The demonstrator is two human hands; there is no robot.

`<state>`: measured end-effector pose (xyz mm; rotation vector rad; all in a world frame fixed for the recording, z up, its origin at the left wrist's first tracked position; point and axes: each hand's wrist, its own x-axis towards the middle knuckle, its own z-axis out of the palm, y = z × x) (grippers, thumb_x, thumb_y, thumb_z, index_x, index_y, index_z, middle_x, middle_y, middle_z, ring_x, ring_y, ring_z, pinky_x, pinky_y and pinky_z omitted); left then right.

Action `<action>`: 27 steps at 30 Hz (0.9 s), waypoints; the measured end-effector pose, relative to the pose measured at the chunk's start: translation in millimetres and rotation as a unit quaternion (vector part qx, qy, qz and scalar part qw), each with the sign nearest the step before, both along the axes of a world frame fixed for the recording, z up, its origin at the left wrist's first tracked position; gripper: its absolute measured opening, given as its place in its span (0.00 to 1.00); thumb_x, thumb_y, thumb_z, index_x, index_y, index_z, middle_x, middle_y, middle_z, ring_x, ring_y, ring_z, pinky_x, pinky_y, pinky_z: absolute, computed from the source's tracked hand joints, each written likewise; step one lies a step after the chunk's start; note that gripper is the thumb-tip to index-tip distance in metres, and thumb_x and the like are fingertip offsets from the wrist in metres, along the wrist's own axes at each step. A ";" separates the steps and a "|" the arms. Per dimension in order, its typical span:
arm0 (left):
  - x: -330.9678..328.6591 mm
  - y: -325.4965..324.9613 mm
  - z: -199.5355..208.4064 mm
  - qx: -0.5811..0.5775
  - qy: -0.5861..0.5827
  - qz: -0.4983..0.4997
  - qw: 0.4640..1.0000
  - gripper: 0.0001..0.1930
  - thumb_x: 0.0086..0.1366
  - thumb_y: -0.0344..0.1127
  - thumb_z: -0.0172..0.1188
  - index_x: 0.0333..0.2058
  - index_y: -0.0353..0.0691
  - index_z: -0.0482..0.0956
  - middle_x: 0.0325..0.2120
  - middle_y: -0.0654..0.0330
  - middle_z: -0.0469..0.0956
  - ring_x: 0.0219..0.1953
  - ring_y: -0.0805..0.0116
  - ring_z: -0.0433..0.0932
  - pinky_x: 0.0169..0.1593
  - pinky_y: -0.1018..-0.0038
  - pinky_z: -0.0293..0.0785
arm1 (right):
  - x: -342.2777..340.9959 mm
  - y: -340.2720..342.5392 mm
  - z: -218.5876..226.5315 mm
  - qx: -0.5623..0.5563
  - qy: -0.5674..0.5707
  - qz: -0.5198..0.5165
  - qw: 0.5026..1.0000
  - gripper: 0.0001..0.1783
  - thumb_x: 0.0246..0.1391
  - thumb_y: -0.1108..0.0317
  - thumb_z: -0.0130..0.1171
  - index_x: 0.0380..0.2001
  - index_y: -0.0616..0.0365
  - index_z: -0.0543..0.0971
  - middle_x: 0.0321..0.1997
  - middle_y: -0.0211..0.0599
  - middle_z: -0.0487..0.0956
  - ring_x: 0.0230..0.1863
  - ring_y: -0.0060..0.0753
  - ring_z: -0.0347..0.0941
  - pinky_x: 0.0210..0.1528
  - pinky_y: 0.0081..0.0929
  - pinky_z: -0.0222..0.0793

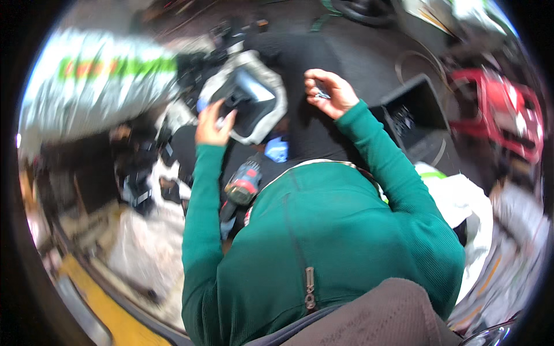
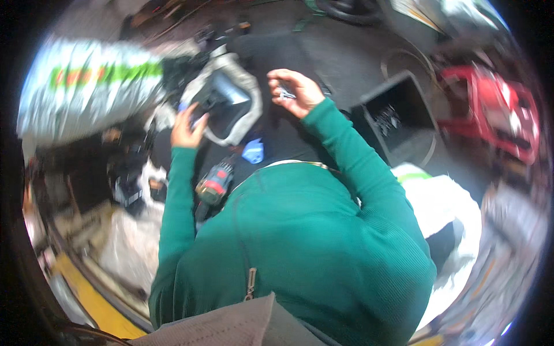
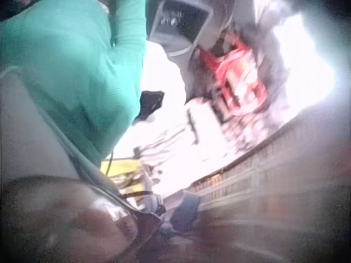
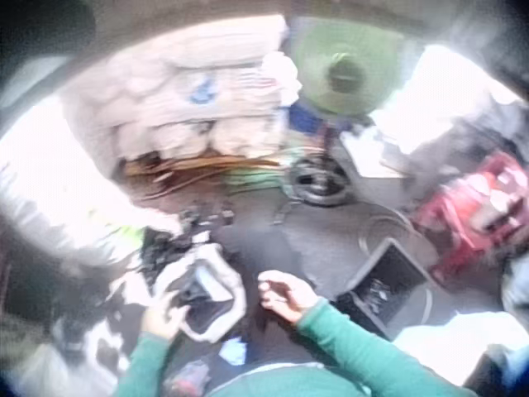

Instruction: The person uses a cordless drill to fasten screws into black plastic parts resting on their lap. They repeatedly pick up parts, align them, and drive screws with the drill, then set the parts aside.

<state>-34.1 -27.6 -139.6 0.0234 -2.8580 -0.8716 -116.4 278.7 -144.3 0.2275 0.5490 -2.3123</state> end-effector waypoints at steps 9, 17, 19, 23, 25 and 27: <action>16.6 43.0 -31.9 0.188 -0.129 -0.154 0.961 0.15 0.58 0.32 0.60 0.44 0.39 0.76 0.34 0.58 0.78 0.34 0.73 0.78 0.39 0.76 0.73 | 9.4 55.5 114.5 -0.031 -0.081 -0.248 0.965 0.19 0.52 0.71 0.45 0.47 0.65 0.68 0.21 0.22 0.64 0.18 0.14 0.57 0.20 0.13 0.59; -4.5 16.9 -91.6 0.297 -0.120 -0.173 0.932 0.12 0.61 0.32 0.57 0.43 0.36 0.77 0.31 0.62 0.78 0.31 0.78 0.75 0.36 0.79 0.73 | 192.7 135.5 281.7 0.250 0.207 -0.279 0.904 0.24 0.63 0.64 0.40 0.58 0.67 0.59 0.17 0.15 0.53 0.13 0.02 0.51 0.13 0.07 0.45; -0.4 8.7 -83.3 0.297 -0.154 -0.146 0.931 0.12 0.61 0.32 0.57 0.43 0.36 0.77 0.31 0.63 0.78 0.30 0.78 0.75 0.36 0.80 0.73 | 257.3 173.8 306.8 0.387 0.152 -0.426 0.804 0.23 0.63 0.65 0.41 0.58 0.67 0.60 0.18 0.14 0.53 0.13 0.01 0.50 0.12 0.07 0.42; 1.7 14.7 -77.5 0.292 -0.178 -0.135 0.930 0.11 0.62 0.33 0.57 0.42 0.37 0.77 0.30 0.63 0.78 0.30 0.79 0.75 0.34 0.81 0.73 | 347.9 216.4 355.3 0.385 0.060 -0.574 0.720 0.17 0.62 0.66 0.46 0.49 0.66 0.69 0.16 0.17 0.55 0.10 0.05 0.49 0.09 0.08 0.40; -1.8 11.1 -85.6 0.270 -0.150 -0.146 0.940 0.11 0.62 0.33 0.57 0.42 0.37 0.77 0.30 0.63 0.78 0.30 0.79 0.75 0.33 0.80 0.73 | 354.3 212.8 377.9 0.431 0.154 -0.534 0.711 0.15 0.61 0.66 0.46 0.44 0.66 0.71 0.15 0.16 0.57 0.09 0.06 0.48 0.09 0.08 0.40; -8.9 8.2 -93.3 0.259 -0.133 -0.167 0.942 0.11 0.61 0.33 0.57 0.41 0.36 0.77 0.29 0.62 0.79 0.30 0.78 0.75 0.35 0.79 0.73 | 366.6 231.8 405.1 0.681 0.150 -0.344 0.629 0.14 0.61 0.65 0.46 0.42 0.65 0.72 0.14 0.15 0.58 0.08 0.05 0.47 0.09 0.09 0.40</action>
